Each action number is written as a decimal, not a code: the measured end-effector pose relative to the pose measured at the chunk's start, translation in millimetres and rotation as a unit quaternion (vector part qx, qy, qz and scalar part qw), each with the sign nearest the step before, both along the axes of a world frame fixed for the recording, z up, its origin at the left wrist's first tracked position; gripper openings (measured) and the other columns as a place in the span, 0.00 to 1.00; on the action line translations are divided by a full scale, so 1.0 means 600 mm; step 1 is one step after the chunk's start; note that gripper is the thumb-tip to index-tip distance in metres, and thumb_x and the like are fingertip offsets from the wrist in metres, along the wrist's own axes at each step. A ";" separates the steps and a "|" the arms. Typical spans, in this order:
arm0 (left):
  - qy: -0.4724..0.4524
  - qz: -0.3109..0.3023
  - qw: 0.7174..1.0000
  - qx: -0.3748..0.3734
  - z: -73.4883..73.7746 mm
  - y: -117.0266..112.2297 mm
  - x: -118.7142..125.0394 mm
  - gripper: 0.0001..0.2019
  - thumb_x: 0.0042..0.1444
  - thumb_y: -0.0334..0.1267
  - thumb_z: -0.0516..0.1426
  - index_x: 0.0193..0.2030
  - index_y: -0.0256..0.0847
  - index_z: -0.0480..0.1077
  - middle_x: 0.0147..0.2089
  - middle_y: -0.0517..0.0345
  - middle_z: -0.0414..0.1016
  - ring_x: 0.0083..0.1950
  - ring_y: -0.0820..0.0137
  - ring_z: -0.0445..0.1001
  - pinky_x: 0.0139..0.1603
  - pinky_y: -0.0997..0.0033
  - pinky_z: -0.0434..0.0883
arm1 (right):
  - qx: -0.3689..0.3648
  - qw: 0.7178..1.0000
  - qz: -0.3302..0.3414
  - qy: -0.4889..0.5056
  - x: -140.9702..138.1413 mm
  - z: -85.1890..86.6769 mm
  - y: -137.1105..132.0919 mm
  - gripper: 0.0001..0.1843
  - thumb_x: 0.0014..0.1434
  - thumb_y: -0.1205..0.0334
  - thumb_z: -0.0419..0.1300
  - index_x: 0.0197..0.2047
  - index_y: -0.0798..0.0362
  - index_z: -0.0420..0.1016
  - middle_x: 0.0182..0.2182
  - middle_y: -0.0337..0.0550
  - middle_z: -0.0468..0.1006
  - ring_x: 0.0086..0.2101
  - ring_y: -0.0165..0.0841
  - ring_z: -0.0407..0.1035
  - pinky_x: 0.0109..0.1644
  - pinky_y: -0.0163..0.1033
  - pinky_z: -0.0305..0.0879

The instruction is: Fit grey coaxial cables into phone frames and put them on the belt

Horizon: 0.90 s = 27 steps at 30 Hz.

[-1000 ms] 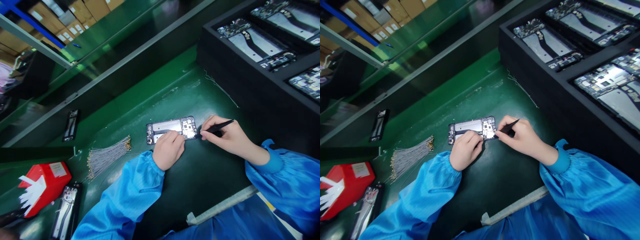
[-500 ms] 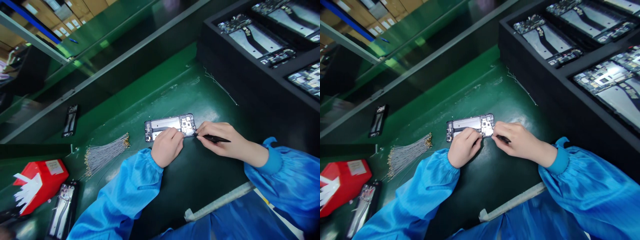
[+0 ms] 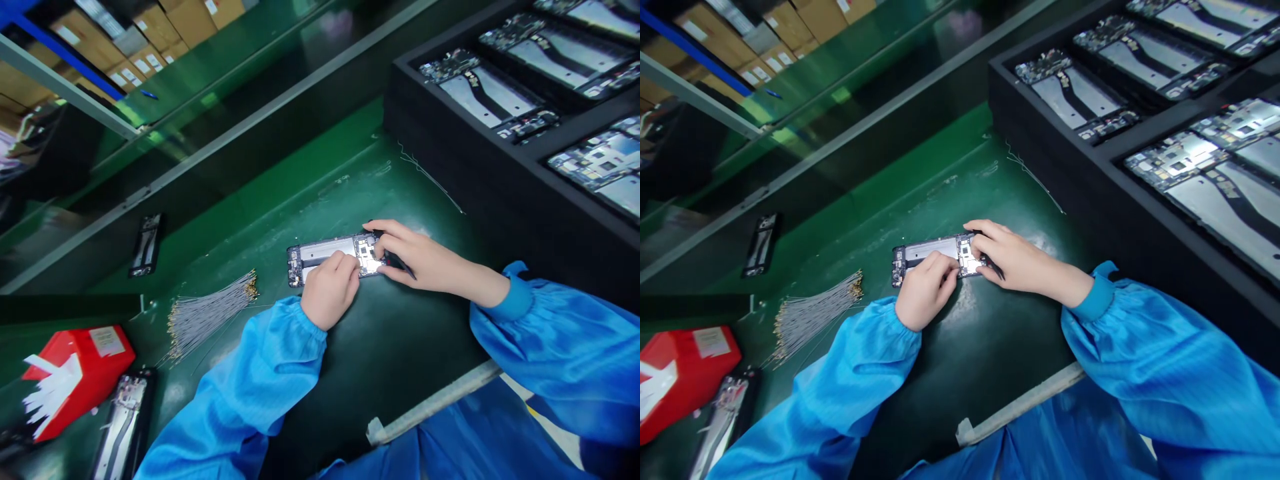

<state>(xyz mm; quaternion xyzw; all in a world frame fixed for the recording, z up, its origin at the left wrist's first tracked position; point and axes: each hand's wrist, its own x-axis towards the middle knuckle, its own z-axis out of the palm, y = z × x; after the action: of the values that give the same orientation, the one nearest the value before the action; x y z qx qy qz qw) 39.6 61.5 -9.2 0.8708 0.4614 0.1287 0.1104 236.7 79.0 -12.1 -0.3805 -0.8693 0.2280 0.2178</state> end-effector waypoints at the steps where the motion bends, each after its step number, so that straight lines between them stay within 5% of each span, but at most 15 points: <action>1: -0.002 0.003 1.000 -0.003 0.000 0.000 0.001 0.06 0.58 0.33 0.48 0.36 0.39 0.65 0.32 0.60 0.65 0.30 0.74 0.66 0.31 0.76 0.64 | -0.001 1.000 0.001 -0.002 0.001 0.001 0.000 0.04 0.54 0.67 0.53 0.34 0.52 0.60 0.55 0.57 0.59 0.55 0.44 0.56 0.49 0.50 0.63; 6: -0.017 -0.001 1.000 -0.007 -0.001 0.000 -0.001 0.09 0.58 0.32 0.48 0.43 0.39 0.67 0.35 0.58 0.66 0.33 0.73 0.67 0.35 0.75 0.66 | -0.007 1.000 0.003 -0.012 0.003 0.003 0.000 0.05 0.53 0.69 0.52 0.35 0.52 0.60 0.55 0.56 0.58 0.50 0.43 0.62 0.45 0.47 0.66; 12: -0.040 -0.083 0.996 0.016 -0.003 -0.011 -0.011 0.14 0.57 0.30 0.47 0.47 0.39 0.69 0.31 0.56 0.65 0.36 0.69 0.63 0.36 0.70 0.65 | -0.014 1.000 -0.006 -0.016 -0.002 0.004 -0.002 0.05 0.53 0.69 0.51 0.34 0.52 0.59 0.55 0.56 0.57 0.46 0.41 0.65 0.43 0.46 0.66; 27: -0.041 -0.103 0.994 0.002 -0.004 -0.011 -0.014 0.15 0.57 0.30 0.46 0.47 0.40 0.69 0.30 0.56 0.64 0.34 0.69 0.61 0.34 0.69 0.64 | -0.049 0.997 0.014 -0.052 -0.009 0.020 0.025 0.11 0.48 0.71 0.54 0.34 0.52 0.57 0.50 0.55 0.58 0.52 0.45 0.57 0.47 0.49 0.62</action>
<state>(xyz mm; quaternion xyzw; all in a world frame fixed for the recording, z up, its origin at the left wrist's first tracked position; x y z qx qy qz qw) 31.1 54.7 -11.8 0.9080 0.3636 0.1535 0.1402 231.5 93.8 -0.2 -0.3901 -0.8723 0.2534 0.1504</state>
